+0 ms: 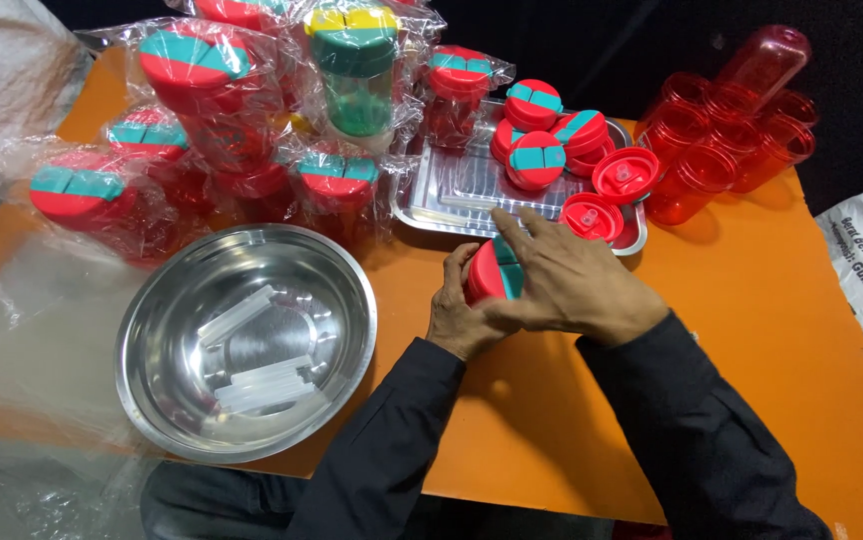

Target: Cleaning a red plastic container with a cloth and then fitting a multi-colored lid onto it.

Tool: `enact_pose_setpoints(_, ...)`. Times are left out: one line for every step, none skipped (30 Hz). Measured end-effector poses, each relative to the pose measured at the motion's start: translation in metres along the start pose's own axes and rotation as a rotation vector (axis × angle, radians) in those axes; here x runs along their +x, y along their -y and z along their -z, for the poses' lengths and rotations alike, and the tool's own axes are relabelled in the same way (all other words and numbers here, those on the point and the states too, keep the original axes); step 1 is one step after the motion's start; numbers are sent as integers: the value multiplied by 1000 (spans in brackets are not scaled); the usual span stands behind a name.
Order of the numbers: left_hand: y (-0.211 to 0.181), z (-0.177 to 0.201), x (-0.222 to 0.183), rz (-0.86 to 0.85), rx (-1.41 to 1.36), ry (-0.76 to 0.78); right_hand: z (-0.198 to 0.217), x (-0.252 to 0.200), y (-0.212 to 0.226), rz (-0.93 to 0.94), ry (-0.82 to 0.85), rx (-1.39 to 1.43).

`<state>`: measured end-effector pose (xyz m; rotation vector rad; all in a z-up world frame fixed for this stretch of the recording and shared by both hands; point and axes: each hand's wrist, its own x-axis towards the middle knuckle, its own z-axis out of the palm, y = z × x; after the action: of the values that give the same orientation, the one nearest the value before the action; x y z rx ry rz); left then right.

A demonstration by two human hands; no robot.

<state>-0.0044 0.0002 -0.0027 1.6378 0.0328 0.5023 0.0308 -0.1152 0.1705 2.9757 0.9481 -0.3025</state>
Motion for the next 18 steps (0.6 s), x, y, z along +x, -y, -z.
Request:
enact_pose_setpoints(0, 3, 1, 2, 36, 43, 11, -3, 1, 93, 70, 102)
enact_pose_setpoints(-3, 3, 2, 2, 36, 41, 13, -4, 0, 95, 70, 102)
enact_pose_setpoints(-6, 3, 3, 17, 104, 45, 14, -5, -1, 175, 96, 125)
enact_pose_setpoints(-8, 3, 3, 31, 171, 50, 16, -6, -2, 255, 120, 148)
enact_pose_setpoints(-10, 3, 3, 31, 171, 53, 15, -8, -5, 252, 120, 149)
enact_pose_setpoints(-11, 3, 3, 49, 171, 59, 14, -9, -8, 303, 90, 195)
enact_pose_setpoints(-13, 3, 2, 67, 172, 65, 13, -11, -11, 353, 59, 241)
enact_pose_setpoints(-9, 3, 2, 67, 172, 67, 12, -11, -11, 351, 58, 243)
enact_pose_setpoints(-6, 3, 3, 47, 161, 68, 12, -9, -11, 326, 45, 255)
enact_pose_setpoints(-2, 3, 4, 26, 150, 70, 12, -8, -12, 300, 32, 268)
enact_pose_setpoints(-4, 4, 3, 25, 149, 72, 5, -4, -14, 298, 31, 268)
enact_pose_setpoints(-5, 4, 2, 6, 115, 69, -2, 0, -17, 250, 18, 243)
enact_pose_setpoints(-6, 5, 1, -13, 80, 66, -9, 4, -19, 202, 6, 218)
enact_pose_setpoints(-6, 5, 2, -13, 79, 67, -9, 3, -19, 201, 6, 219)
enact_pose_setpoints(-6, 5, 2, -21, 71, 62, -8, 2, -17, 168, -4, 195)
enact_pose_setpoints(-5, 6, 2, -30, 63, 58, -8, 2, -16, 135, -13, 171)
enact_pose_setpoints(-5, 6, 2, -30, 63, 57, -9, 2, -16, 135, -14, 170)
enact_pose_setpoints(-5, 6, 2, -28, 56, 57, -10, 2, -17, 109, -9, 168)
